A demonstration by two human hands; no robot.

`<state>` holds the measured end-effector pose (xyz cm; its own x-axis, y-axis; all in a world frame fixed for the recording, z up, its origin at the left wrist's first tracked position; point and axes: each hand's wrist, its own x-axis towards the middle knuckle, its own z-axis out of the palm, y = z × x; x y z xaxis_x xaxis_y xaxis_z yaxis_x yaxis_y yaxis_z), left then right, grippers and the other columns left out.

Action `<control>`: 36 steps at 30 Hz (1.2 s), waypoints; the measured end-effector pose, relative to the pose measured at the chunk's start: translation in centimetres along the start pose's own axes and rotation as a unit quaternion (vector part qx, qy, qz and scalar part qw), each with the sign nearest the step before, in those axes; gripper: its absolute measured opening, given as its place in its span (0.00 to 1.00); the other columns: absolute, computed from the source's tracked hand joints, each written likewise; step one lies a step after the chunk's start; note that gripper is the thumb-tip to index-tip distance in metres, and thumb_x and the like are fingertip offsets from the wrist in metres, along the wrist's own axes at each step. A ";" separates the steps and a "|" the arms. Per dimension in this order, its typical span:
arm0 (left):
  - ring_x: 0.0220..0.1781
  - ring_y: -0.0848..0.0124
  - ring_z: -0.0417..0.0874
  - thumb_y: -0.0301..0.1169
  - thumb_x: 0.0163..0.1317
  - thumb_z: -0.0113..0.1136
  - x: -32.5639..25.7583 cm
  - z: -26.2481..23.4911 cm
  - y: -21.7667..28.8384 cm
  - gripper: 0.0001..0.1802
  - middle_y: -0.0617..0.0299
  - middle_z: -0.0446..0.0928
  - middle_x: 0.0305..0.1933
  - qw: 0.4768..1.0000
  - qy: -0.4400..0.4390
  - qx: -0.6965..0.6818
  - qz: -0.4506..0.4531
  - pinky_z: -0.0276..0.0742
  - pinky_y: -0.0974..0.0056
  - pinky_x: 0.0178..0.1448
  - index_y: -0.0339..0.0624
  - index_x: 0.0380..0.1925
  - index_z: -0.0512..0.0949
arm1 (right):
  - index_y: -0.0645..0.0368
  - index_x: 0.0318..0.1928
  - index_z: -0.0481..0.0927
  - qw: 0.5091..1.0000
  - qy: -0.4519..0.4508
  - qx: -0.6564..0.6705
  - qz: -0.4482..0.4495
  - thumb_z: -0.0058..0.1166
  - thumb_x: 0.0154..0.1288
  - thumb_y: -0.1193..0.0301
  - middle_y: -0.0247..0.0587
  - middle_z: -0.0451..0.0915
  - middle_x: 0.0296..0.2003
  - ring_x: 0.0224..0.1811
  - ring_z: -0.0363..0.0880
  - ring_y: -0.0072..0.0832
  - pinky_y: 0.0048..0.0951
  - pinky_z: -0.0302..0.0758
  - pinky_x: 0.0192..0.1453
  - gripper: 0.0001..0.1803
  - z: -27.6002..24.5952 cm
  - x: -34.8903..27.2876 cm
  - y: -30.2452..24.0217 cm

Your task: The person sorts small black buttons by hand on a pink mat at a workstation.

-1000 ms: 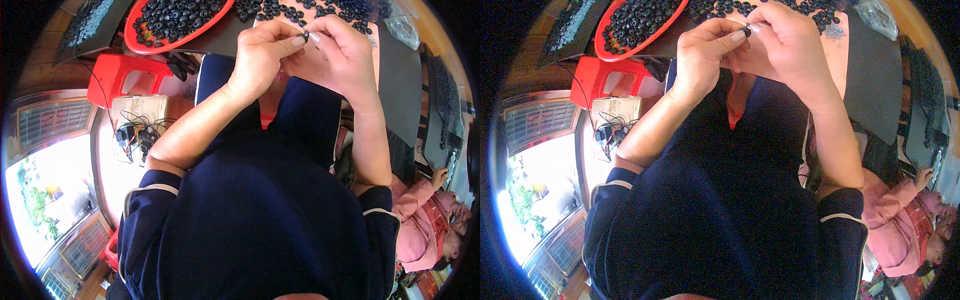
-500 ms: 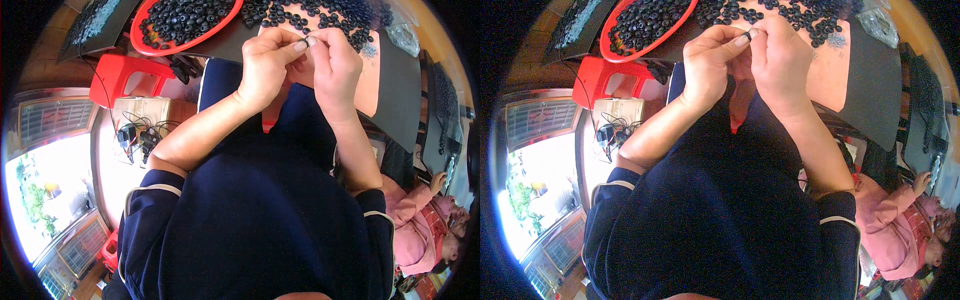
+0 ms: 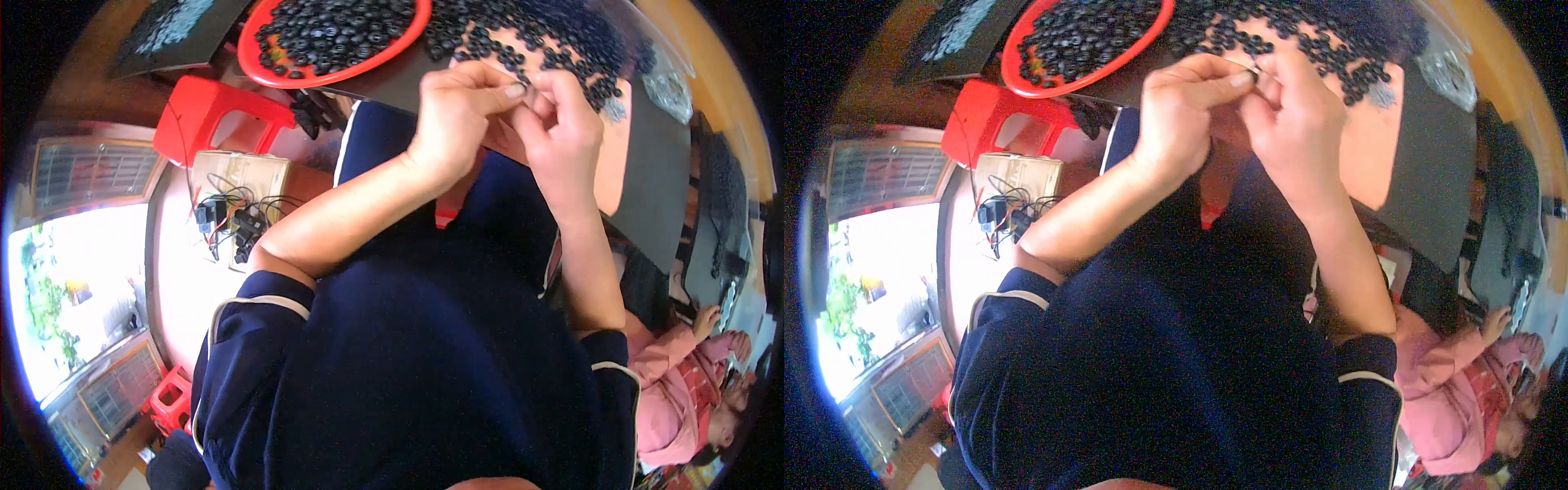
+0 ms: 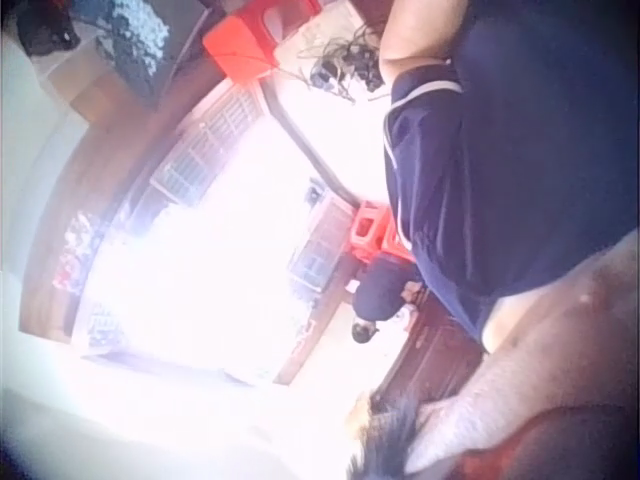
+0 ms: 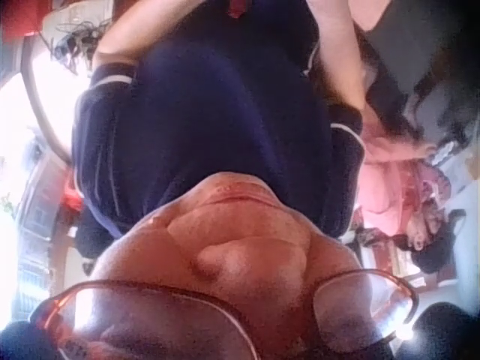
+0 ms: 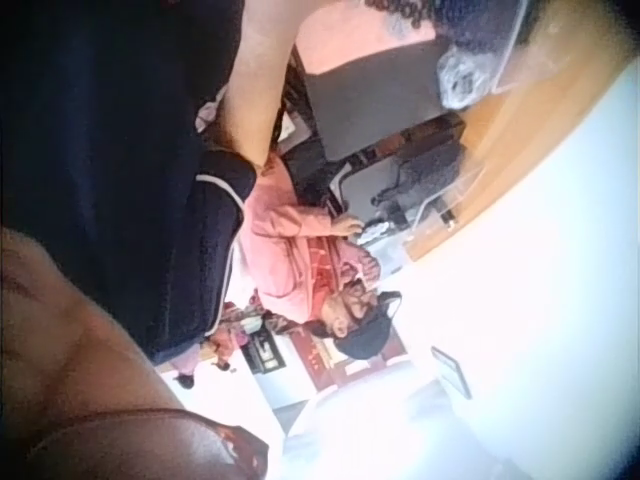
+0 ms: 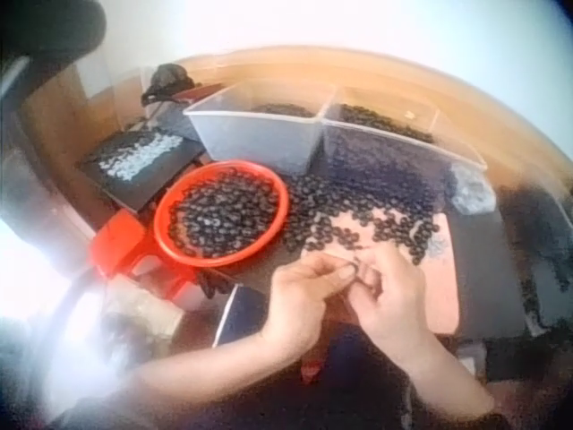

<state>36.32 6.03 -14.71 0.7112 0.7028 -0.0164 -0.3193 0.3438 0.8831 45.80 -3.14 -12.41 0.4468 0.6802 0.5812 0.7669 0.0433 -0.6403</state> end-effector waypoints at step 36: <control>0.16 0.70 0.78 0.26 0.67 0.58 -0.3 0.0 0.6 0.07 0.55 0.79 0.24 0.997 -0.049 -0.060 -0.007 0.74 0.70 0.18 0.30 0.35 0.78 | 0.55 0.30 0.76 0.972 0.020 -0.114 -0.205 0.62 0.45 0.80 0.38 0.72 0.23 0.23 0.75 0.36 0.33 0.71 0.25 0.10 0.1 1.6 1.5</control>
<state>35.90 5.97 -14.19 0.7725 0.6346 0.0226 -0.3769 0.4295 0.8207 47.64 -1.88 -12.51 0.0953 0.6108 0.7860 0.9644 0.1388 -0.2249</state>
